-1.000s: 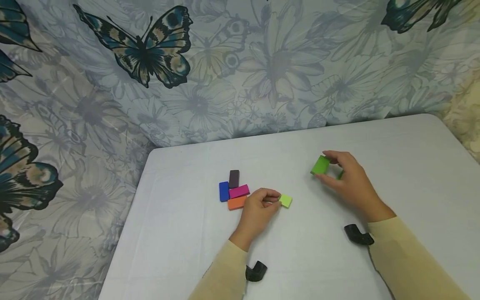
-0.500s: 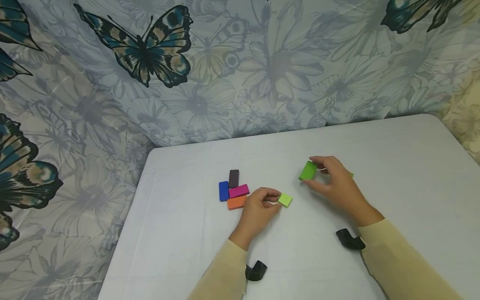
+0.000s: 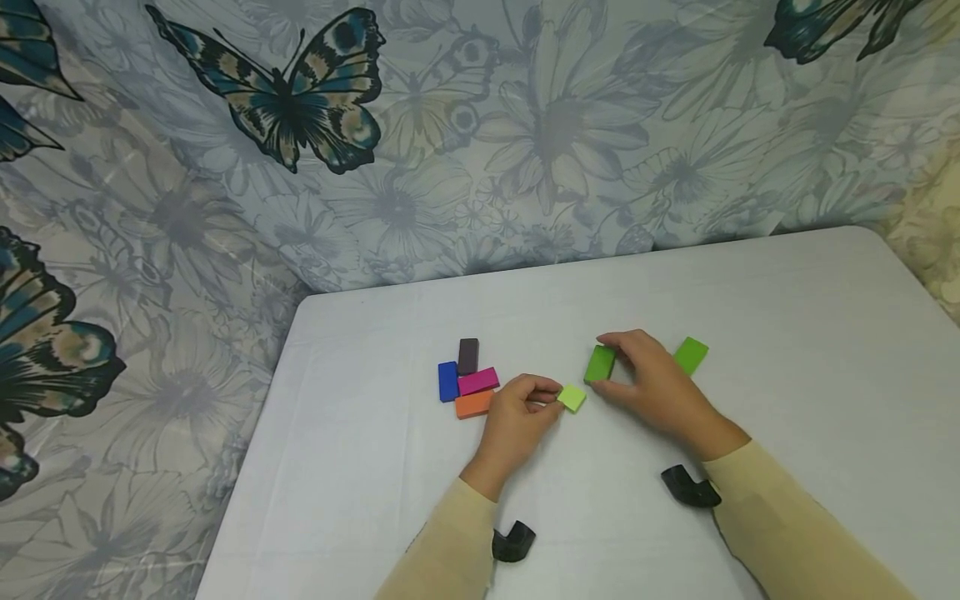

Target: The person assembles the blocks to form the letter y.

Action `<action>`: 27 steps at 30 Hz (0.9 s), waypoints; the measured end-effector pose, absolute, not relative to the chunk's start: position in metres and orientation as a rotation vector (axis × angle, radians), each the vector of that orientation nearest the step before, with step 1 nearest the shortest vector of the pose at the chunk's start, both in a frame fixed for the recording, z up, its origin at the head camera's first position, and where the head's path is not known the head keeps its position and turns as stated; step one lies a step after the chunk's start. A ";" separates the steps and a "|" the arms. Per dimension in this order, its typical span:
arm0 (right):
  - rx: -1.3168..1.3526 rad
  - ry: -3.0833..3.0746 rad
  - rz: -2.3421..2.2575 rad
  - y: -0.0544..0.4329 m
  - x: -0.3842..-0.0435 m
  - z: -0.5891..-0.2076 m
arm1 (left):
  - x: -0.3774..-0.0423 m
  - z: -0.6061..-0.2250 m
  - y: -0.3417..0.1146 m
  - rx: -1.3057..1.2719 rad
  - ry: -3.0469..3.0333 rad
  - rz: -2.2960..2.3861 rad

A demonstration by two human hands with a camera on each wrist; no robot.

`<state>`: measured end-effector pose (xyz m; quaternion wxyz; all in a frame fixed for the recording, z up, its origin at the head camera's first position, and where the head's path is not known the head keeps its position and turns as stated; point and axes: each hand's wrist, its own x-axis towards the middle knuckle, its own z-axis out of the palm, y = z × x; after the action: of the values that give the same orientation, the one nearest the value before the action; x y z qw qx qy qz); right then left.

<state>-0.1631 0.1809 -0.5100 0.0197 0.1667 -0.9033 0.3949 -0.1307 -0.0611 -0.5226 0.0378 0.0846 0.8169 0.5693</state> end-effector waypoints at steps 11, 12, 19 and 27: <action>0.670 -2.907 1.223 0.191 -0.165 -0.507 | -0.131 -0.522 -0.060 0.275 2.539 1.731; 0.686 -2.918 1.224 0.192 -0.165 -0.507 | -0.131 -0.522 -0.060 0.277 2.542 1.729; 0.691 -2.919 1.205 0.192 -0.166 -0.505 | -0.130 -0.522 -0.060 0.276 2.544 1.732; 0.649 -2.920 1.204 0.190 -0.164 -0.503 | -0.130 -0.524 -0.060 0.283 2.532 1.729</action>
<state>-0.1645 0.1899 -0.5027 -0.0415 0.2011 -0.9048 0.3731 -0.1297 -0.0601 -0.5236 0.0313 0.0918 0.8219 0.5613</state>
